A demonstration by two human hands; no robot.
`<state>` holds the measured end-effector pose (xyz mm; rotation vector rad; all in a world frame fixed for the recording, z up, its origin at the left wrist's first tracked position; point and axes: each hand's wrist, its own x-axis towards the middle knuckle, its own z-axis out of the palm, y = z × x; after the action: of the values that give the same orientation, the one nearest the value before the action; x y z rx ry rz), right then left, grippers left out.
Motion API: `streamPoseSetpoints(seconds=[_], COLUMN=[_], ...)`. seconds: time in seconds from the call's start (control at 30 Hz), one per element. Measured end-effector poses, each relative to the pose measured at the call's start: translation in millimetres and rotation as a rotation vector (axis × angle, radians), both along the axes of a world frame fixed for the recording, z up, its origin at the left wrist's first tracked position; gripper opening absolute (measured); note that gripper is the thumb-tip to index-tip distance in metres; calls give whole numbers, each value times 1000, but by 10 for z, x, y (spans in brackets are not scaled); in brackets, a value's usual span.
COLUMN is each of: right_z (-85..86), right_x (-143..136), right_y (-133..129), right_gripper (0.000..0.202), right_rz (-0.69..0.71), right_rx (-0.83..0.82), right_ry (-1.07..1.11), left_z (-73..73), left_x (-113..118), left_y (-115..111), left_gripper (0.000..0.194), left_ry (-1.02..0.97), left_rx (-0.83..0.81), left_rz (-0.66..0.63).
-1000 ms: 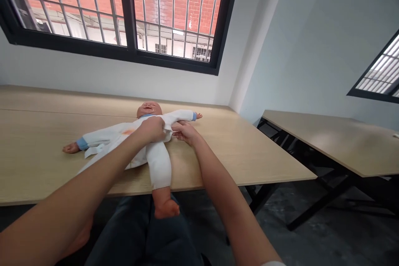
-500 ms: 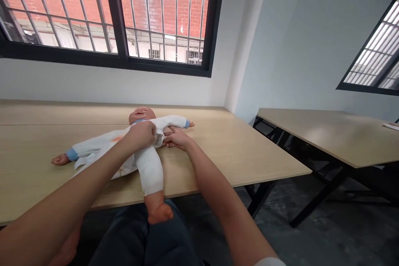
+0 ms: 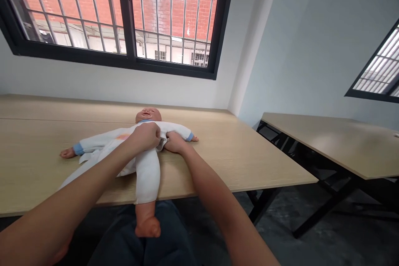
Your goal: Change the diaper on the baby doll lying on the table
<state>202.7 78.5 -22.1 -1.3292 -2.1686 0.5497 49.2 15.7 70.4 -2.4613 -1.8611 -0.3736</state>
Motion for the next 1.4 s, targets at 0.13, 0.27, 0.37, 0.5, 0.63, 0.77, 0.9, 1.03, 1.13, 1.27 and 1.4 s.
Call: streamPoseSetpoints(seconds=[0.13,0.27,0.37,0.5,0.63,0.77,0.9,1.03,1.13,1.27,1.4], right_z=[-14,38,100,155,165,153,136,139,158,198,249], right_x=[-81,-6,112,202,188,159,161,191,239,331,395], right_y=[-9,7,16,6,-24,-55,-50,-24,-14,-25,-61], right_gripper=[25,21,14,8,11,19,19,19,20,19,17], right_rz=[-89,-21,70,146,159,155,141,192,216,84,3], right_rx=[120,171,188,142,136,181,155,82,42,23,0], right_ry=[-192,-257,-276,-222,-129,-65,-75,-19,37,86,99], left_z=[-15,-37,-61,-111,-185,-206,-158,-124,-104,-35,22], left_x=[26,32,28,17,60,170,279,356,362,274,190], left_y=[-23,-49,-56,-49,-47,-45,-57,-67,-43,12,-10], left_gripper=[16,16,16,30,66,67,60,51,48,47,44], left_ry=[-6,9,21,29,96,180,218,240,251,185,229], left_rx=[5,31,38,22,23,-10,-83,-109,-98,-106,-120], left_rz=[-12,-23,-33,-48,-42,-17,143,177,185,133,121])
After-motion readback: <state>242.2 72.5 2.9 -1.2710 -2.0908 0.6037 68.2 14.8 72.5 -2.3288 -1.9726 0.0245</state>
